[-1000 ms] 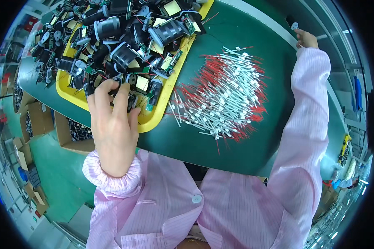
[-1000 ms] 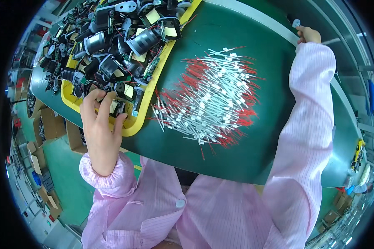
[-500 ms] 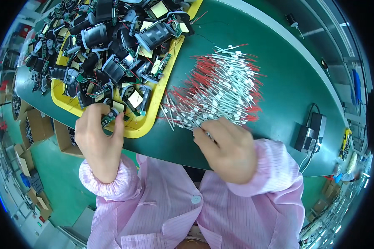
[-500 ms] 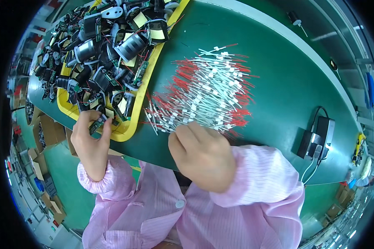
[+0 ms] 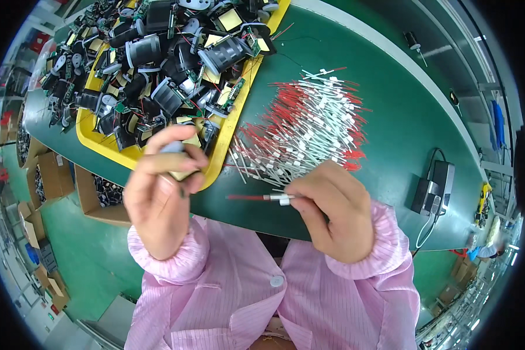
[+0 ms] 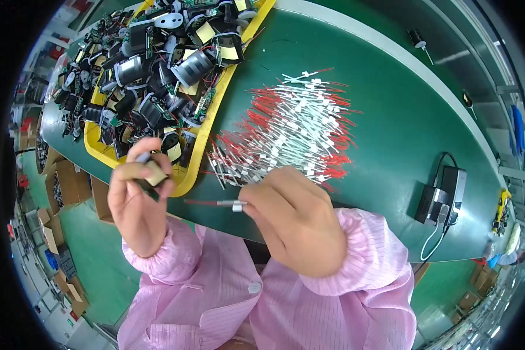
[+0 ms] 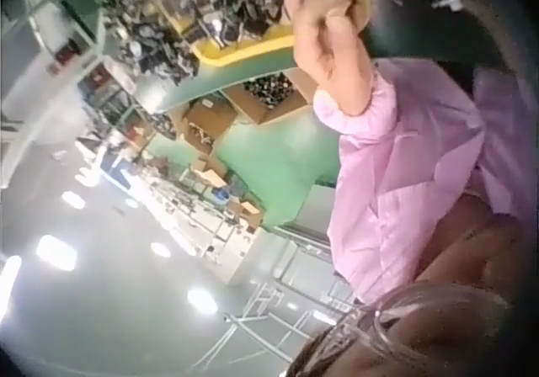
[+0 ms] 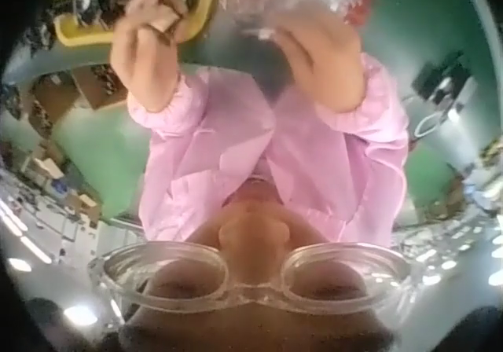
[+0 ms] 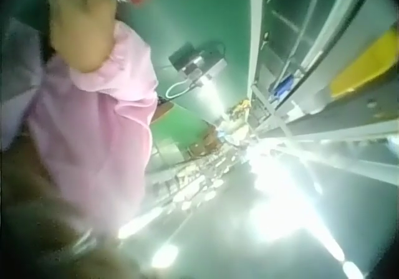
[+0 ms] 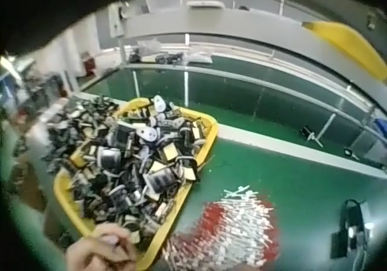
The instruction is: The person picks up a black component from a yellow tray, inserts a wire from a pile into it, and then pushes a small white part into the component before setting it aside.
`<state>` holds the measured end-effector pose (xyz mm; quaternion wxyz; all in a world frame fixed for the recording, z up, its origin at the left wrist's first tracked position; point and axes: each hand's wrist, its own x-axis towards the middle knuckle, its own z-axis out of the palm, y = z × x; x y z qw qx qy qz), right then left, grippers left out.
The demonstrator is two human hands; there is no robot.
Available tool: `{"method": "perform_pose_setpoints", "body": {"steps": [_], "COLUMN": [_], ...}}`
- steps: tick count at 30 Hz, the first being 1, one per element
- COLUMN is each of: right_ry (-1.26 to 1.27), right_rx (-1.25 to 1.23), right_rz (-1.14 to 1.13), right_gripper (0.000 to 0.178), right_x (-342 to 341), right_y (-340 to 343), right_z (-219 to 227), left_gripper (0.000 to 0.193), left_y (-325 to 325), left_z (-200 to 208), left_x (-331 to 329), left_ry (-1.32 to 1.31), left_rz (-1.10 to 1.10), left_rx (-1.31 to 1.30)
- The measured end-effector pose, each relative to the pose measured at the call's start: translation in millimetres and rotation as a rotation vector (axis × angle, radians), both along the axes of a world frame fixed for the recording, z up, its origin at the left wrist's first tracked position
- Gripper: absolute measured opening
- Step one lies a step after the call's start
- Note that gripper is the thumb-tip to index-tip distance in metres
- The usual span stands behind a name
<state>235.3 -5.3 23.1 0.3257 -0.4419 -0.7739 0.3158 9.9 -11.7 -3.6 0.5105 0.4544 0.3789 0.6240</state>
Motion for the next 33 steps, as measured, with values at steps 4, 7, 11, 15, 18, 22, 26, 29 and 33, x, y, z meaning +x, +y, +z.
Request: {"method": "perform_pose_setpoints", "body": {"steps": [4,7,11,15,18,22,26,29,33], "right_ry": [0.032,0.020,-0.007,0.651,0.724,0.516,0.440,0.408,0.615], "right_rx": [0.021,0.053,0.047,-0.416,-0.700,-0.395,-0.313,-0.298,-0.317], "right_rz": [0.065,0.048,0.064,-0.173,-0.116,0.052,0.008,-0.001,-0.058], "right_gripper": [0.022,0.021,0.026,0.026,0.026,0.022,0.019,0.017,0.012], "right_x": [10,19,28,18,16,16,15,17,24], "right_y": [2,1,1,-4,-2,-7,-9,-7,-4], "right_z": [22,25,36,29,24,14,17,21,9], "left_gripper": [0.034,0.025,0.020,0.015,0.014,0.013,0.013,0.016,0.037], "left_y": [6,3,0,-7,-7,-7,-10,-11,-16], "left_z": [27,29,28,26,22,22,19,12,10], "left_x": [17,23,26,35,39,41,43,41,48], "left_ry": [0.563,0.582,0.525,0.250,0.320,0.456,0.356,0.351,0.081], "left_rz": [-0.255,-0.311,-0.331,-0.284,-0.303,-0.335,-0.310,-0.324,-0.273], "left_rx": [0.138,0.101,0.104,0.006,0.108,0.153,0.093,0.089,-0.057]}}
